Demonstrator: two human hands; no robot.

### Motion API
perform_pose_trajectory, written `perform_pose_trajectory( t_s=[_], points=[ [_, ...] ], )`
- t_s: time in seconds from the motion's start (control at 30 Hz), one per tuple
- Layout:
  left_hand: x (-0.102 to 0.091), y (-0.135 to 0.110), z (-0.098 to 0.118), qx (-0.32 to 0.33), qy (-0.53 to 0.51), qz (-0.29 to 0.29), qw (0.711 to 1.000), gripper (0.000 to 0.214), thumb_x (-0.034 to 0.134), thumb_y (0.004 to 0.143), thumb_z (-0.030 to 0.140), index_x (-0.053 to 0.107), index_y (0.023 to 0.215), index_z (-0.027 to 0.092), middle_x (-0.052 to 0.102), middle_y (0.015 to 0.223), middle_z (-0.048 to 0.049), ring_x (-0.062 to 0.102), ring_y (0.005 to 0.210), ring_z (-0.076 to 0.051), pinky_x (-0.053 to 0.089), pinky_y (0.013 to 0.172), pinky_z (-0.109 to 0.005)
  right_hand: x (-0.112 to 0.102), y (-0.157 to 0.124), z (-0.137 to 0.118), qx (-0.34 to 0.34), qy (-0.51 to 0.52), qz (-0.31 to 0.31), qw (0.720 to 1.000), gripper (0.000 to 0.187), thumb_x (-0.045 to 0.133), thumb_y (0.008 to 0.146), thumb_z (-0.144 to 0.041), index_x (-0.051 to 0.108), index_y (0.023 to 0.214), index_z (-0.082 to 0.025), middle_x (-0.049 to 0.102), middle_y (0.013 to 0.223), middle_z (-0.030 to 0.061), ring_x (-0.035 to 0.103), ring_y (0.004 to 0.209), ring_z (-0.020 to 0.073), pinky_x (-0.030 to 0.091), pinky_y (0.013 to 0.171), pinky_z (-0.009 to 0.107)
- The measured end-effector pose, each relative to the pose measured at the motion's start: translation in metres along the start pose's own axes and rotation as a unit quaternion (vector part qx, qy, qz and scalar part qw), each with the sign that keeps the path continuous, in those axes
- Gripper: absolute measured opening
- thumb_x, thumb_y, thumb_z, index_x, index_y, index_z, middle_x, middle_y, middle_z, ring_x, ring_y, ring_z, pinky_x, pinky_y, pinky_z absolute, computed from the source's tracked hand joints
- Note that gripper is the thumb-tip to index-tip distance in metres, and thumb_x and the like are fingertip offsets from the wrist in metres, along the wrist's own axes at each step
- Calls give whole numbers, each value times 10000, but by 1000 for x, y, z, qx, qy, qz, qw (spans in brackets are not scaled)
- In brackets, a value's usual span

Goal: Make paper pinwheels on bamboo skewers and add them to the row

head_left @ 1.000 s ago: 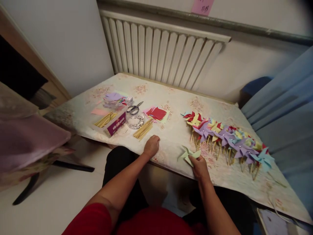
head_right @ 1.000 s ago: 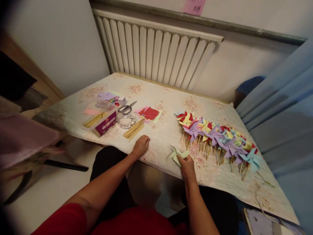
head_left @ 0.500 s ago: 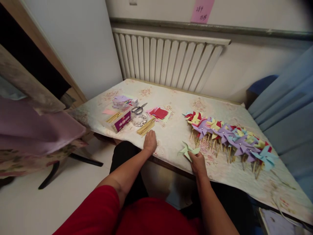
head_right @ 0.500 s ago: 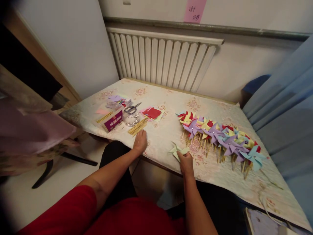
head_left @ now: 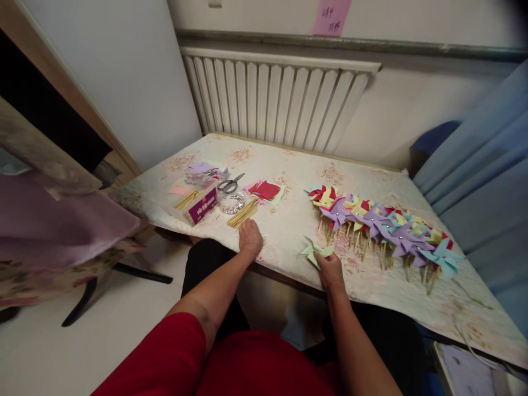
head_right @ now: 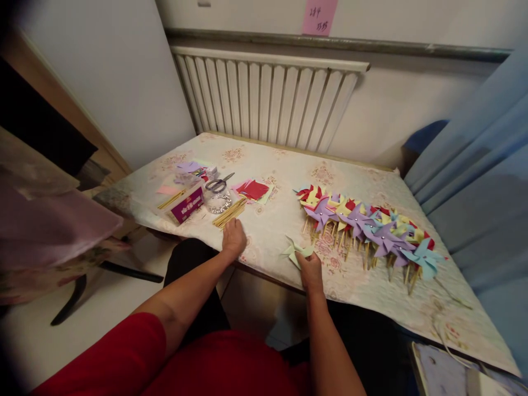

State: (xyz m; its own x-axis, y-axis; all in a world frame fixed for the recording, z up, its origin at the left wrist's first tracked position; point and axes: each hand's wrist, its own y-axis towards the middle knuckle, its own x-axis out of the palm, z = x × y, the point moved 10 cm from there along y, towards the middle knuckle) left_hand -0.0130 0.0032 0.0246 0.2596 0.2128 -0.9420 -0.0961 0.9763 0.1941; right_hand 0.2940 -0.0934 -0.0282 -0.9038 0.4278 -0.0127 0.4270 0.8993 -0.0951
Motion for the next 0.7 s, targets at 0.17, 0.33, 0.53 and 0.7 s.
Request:
perform_pose_trajectory(
  t_s=[0.17,0.33,0.53,0.7],
  points=[
    [-1,7,1,-2,-1,-12,1000,332,352,875,70,587,1111,76,527,1226,-217,494,1136,-314,388,976,-424,-1,2,1,-7,5,0,1000,371,797,637,-439,690,849,-154,755,828,45,653,723,196,490,650,282],
    [0,11,1,5,4,-15,1000,335,335,879,65,605,1077,73,540,1208,-221,504,1122,-317,394,961,-428,-1,3,3,-7,-7,5,1000,386,788,641,-456,695,861,-153,751,808,35,648,701,191,487,650,284],
    [1,13,0,7,2,-16,1000,329,341,880,69,614,1063,85,548,1202,-213,507,1125,-316,391,963,-417,-2,2,1,-4,-9,9,1000,391,792,626,-441,712,875,-151,749,801,36,650,688,193,493,656,299],
    [2,16,0,13,0,-19,1000,320,348,888,78,612,1069,72,552,1179,-219,508,1125,-314,394,965,-416,0,1,-1,1,-15,12,1000,375,791,623,-417,718,882,-156,750,795,34,656,703,200,506,673,308]
  ],
)
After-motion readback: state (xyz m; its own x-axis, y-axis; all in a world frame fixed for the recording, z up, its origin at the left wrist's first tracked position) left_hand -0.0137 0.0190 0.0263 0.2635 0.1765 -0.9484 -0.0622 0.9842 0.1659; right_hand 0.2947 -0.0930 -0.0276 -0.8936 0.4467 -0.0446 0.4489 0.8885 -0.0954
